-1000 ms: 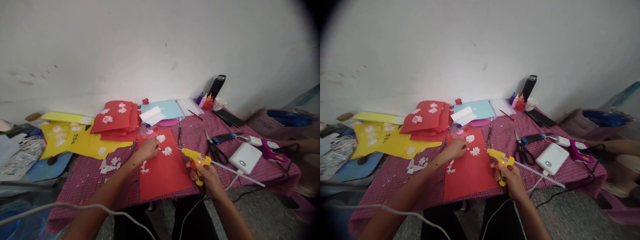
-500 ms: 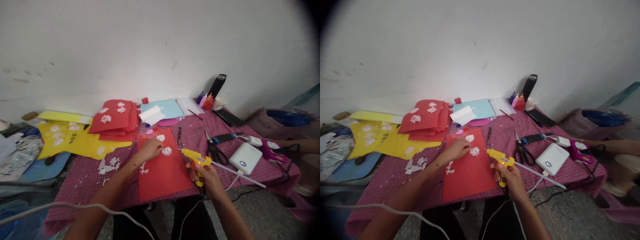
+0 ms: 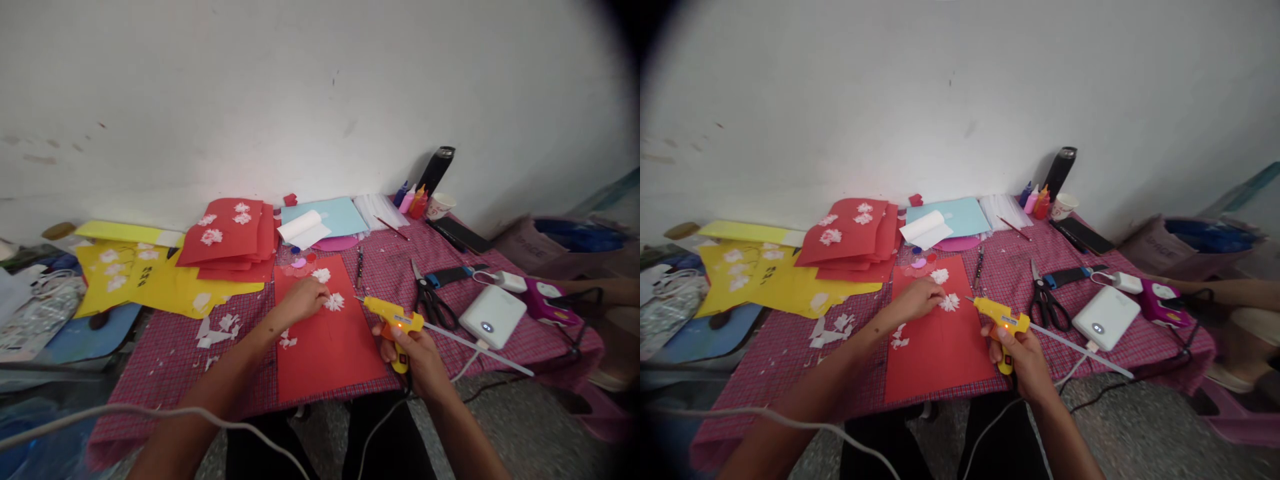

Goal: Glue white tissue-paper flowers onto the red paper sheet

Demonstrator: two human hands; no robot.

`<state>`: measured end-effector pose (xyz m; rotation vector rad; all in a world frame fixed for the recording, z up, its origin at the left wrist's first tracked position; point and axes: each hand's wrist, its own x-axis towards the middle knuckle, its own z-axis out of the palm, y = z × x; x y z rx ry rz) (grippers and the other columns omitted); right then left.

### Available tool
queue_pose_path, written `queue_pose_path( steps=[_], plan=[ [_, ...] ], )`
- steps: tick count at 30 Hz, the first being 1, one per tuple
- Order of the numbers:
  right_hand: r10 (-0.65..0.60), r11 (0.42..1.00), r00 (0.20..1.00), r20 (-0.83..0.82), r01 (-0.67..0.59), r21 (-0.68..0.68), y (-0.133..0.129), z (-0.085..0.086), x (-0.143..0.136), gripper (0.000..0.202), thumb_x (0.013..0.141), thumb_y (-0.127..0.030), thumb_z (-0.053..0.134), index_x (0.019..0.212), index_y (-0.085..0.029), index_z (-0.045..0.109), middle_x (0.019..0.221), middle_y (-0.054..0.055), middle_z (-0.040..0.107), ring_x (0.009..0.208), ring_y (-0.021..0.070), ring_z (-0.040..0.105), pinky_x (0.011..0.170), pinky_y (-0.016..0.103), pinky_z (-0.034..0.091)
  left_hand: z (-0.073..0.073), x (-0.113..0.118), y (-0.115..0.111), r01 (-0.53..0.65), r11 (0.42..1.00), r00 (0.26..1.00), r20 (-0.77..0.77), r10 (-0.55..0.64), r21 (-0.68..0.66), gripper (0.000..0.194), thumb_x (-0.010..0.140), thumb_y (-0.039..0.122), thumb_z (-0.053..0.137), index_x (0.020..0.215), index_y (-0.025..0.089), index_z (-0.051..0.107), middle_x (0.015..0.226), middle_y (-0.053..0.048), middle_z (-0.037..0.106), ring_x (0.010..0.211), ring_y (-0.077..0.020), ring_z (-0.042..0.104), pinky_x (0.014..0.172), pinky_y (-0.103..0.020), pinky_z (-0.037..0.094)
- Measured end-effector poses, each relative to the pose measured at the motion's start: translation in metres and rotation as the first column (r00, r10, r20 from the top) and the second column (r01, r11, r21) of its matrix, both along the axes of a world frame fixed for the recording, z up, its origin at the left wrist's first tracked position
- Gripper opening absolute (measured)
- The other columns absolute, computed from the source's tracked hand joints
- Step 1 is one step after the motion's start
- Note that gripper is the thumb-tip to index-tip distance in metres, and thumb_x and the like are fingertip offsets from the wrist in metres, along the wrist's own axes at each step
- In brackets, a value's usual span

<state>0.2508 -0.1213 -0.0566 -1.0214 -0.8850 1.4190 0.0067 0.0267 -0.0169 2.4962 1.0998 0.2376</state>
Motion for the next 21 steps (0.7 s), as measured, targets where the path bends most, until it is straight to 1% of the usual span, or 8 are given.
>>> queue_pose_path(
  steps=[4,7,10,13,15,17,18,21],
  plan=[
    [-0.003,1.0,1.0,0.002,0.003,0.006,-0.001,0.0,0.0,0.027,0.096,-0.04,0.06,0.101,-0.015,0.069,0.057,0.0,0.054,0.052,0.0132,0.048,0.051,0.027,0.034,-0.004,-0.001,0.001,0.001,1.0,1.0,0.011,-0.001,0.005,0.024,0.085,0.01,0.054,0.088,0.018,0.076,0.091,-0.004,0.077,0.089,-0.0196,0.065,0.078,-0.029,0.046],
    [-0.002,1.0,1.0,0.004,0.002,0.006,-0.001,0.0,0.0,0.027,0.096,-0.04,0.06,0.101,-0.015,0.069,0.056,0.0,0.054,0.052,0.0133,0.049,0.051,0.027,0.034,-0.006,-0.003,0.0,-0.02,1.0,1.0,0.019,0.02,0.001,0.026,0.086,0.009,0.053,0.09,0.019,0.077,0.092,-0.004,0.077,0.089,-0.0198,0.066,0.079,-0.029,0.047],
    [-0.001,1.0,1.0,0.017,0.001,0.011,0.0,-0.002,0.0,0.028,0.096,-0.041,0.06,0.1,-0.014,0.069,0.056,0.0,0.054,0.051,0.0135,0.049,0.05,0.027,0.033,-0.002,-0.009,-0.002,-0.055,0.998,0.997,0.056,0.053,0.037,0.028,0.087,0.009,0.051,0.096,0.018,0.076,0.096,-0.006,0.076,0.091,-0.0205,0.066,0.082,-0.03,0.049],
    [-0.02,1.0,0.999,0.026,0.02,0.012,0.001,-0.002,0.0,0.027,0.095,-0.041,0.062,0.099,-0.015,0.069,0.057,0.0,0.056,0.051,0.0135,0.048,0.05,0.028,0.034,0.01,-0.025,-0.007,-0.093,0.992,0.988,0.132,0.08,0.091,0.031,0.09,0.009,0.049,0.106,0.018,0.073,0.103,-0.008,0.074,0.097,-0.021,0.066,0.087,-0.032,0.049],
    [-0.033,0.999,0.999,0.016,0.033,0.008,0.001,-0.001,-0.001,0.026,0.093,-0.041,0.064,0.099,-0.016,0.069,0.059,0.001,0.057,0.051,0.0135,0.048,0.05,0.028,0.036,0.019,-0.04,-0.013,-0.132,0.984,0.979,0.172,0.111,0.117,0.029,0.091,0.012,0.049,0.108,0.019,0.072,0.108,-0.008,0.073,0.101,-0.0217,0.064,0.089,-0.033,0.048],
    [-0.041,0.999,0.999,0.003,0.041,0.003,0.001,0.0,-0.001,0.026,0.091,-0.042,0.066,0.098,-0.017,0.069,0.058,0.0,0.057,0.051,0.0139,0.047,0.05,0.028,0.037,0.027,-0.057,-0.021,-0.151,0.981,0.977,0.171,0.129,0.12,0.025,0.092,0.015,0.05,0.104,0.019,0.072,0.104,-0.007,0.072,0.097,-0.0211,0.064,0.086,-0.032,0.048],
    [-0.039,0.999,0.999,0.003,0.039,0.0,0.001,0.001,-0.001,0.027,0.091,-0.043,0.066,0.097,-0.017,0.069,0.057,0.0,0.056,0.05,0.0142,0.047,0.05,0.028,0.036,0.03,-0.066,-0.025,-0.159,0.981,0.979,0.149,0.142,0.113,0.023,0.092,0.016,0.05,0.1,0.019,0.072,0.098,-0.006,0.072,0.092,-0.0205,0.063,0.083,-0.031,0.048],
    [-0.025,1.0,1.0,0.015,0.025,-0.003,0.001,0.001,-0.001,0.027,0.091,-0.043,0.066,0.095,-0.016,0.069,0.055,0.0,0.054,0.051,0.0146,0.048,0.05,0.028,0.036,0.033,-0.087,-0.04,-0.174,0.981,0.983,0.072,0.168,0.085,0.021,0.092,0.019,0.051,0.092,0.018,0.071,0.088,-0.005,0.07,0.085,-0.0191,0.062,0.078,-0.029,0.045]
  ],
)
